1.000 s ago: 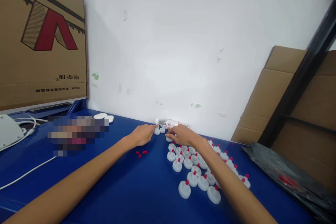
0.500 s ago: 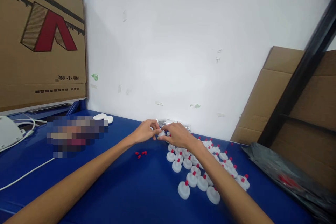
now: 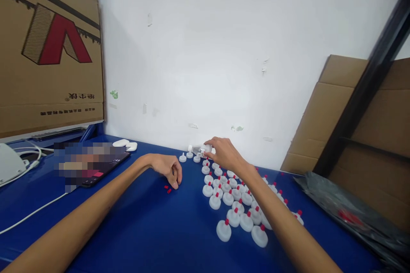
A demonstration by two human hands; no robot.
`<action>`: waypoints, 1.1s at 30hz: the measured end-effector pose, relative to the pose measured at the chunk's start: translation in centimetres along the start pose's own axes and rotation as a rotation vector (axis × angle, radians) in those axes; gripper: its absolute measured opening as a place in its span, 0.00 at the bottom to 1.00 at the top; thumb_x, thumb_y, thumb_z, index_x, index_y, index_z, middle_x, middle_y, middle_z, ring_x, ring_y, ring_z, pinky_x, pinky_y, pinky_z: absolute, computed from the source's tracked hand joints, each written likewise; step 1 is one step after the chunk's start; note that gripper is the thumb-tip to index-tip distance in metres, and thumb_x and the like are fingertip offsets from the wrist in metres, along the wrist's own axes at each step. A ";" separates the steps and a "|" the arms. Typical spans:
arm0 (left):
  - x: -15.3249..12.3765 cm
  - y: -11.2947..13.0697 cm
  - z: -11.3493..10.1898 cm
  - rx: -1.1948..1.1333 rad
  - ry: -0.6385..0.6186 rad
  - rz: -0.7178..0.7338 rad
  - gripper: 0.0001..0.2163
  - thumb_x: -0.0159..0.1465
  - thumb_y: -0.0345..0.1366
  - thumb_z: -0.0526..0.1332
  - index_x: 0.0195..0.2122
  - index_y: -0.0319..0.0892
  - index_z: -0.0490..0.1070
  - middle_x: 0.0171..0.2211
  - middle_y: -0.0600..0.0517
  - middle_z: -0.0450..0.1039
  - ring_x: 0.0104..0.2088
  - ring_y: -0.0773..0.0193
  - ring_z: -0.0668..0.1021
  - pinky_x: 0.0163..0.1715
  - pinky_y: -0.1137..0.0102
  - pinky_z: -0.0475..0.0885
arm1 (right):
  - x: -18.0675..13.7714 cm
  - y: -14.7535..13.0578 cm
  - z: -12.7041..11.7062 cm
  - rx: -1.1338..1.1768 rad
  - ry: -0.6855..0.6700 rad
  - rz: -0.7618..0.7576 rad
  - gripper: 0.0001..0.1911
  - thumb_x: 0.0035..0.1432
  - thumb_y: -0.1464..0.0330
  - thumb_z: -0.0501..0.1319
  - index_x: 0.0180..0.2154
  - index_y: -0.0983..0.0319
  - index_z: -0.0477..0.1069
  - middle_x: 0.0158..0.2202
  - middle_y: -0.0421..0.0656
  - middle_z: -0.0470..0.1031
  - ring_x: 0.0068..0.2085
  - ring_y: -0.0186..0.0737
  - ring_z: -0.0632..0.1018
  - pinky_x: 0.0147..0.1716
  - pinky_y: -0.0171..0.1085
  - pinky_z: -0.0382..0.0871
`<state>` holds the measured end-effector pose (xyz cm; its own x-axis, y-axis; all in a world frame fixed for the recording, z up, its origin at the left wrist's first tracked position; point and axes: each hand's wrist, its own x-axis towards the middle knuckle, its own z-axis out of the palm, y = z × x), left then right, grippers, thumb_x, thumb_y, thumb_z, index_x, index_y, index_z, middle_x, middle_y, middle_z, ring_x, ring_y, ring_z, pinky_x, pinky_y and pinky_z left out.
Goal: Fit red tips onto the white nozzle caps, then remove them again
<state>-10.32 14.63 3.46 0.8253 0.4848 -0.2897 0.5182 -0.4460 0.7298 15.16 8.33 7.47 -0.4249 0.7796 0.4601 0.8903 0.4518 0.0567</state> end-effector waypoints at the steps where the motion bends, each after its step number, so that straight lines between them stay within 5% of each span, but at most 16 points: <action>1: 0.0 0.1 0.1 0.002 -0.006 0.001 0.13 0.46 0.41 0.75 0.32 0.45 0.82 0.28 0.50 0.81 0.27 0.61 0.80 0.25 0.72 0.70 | 0.0 0.0 0.0 0.004 -0.006 -0.004 0.15 0.63 0.62 0.62 0.50 0.60 0.73 0.45 0.46 0.78 0.45 0.43 0.78 0.47 0.39 0.63; 8: 0.1 0.5 0.7 0.012 0.106 0.078 0.09 0.51 0.43 0.73 0.28 0.45 0.82 0.27 0.51 0.81 0.26 0.63 0.78 0.25 0.73 0.69 | 0.1 -0.3 0.1 0.034 -0.048 -0.028 0.18 0.57 0.64 0.68 0.49 0.59 0.70 0.35 0.41 0.79 0.40 0.42 0.79 0.43 0.38 0.64; 19: 2.1 2.1 1.7 -0.126 0.635 0.318 0.17 0.60 0.47 0.65 0.39 0.37 0.79 0.30 0.49 0.78 0.24 0.67 0.73 0.28 0.72 0.69 | 0.0 -1.1 0.0 0.120 -0.026 -0.140 0.18 0.65 0.55 0.59 0.50 0.59 0.75 0.39 0.44 0.80 0.41 0.42 0.78 0.41 0.37 0.65; 33: 2.3 2.2 1.8 -0.161 0.757 0.310 0.19 0.62 0.50 0.64 0.42 0.37 0.79 0.26 0.50 0.76 0.23 0.67 0.71 0.20 0.75 0.63 | -0.1 -1.6 0.0 0.020 -0.010 -0.133 0.21 0.68 0.53 0.53 0.52 0.58 0.74 0.41 0.46 0.79 0.44 0.44 0.76 0.43 0.38 0.62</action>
<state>-6.89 13.41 3.23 0.5218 0.7579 0.3916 0.2060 -0.5574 0.8043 13.78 7.59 7.32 -0.5406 0.7164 0.4410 0.8226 0.5600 0.0987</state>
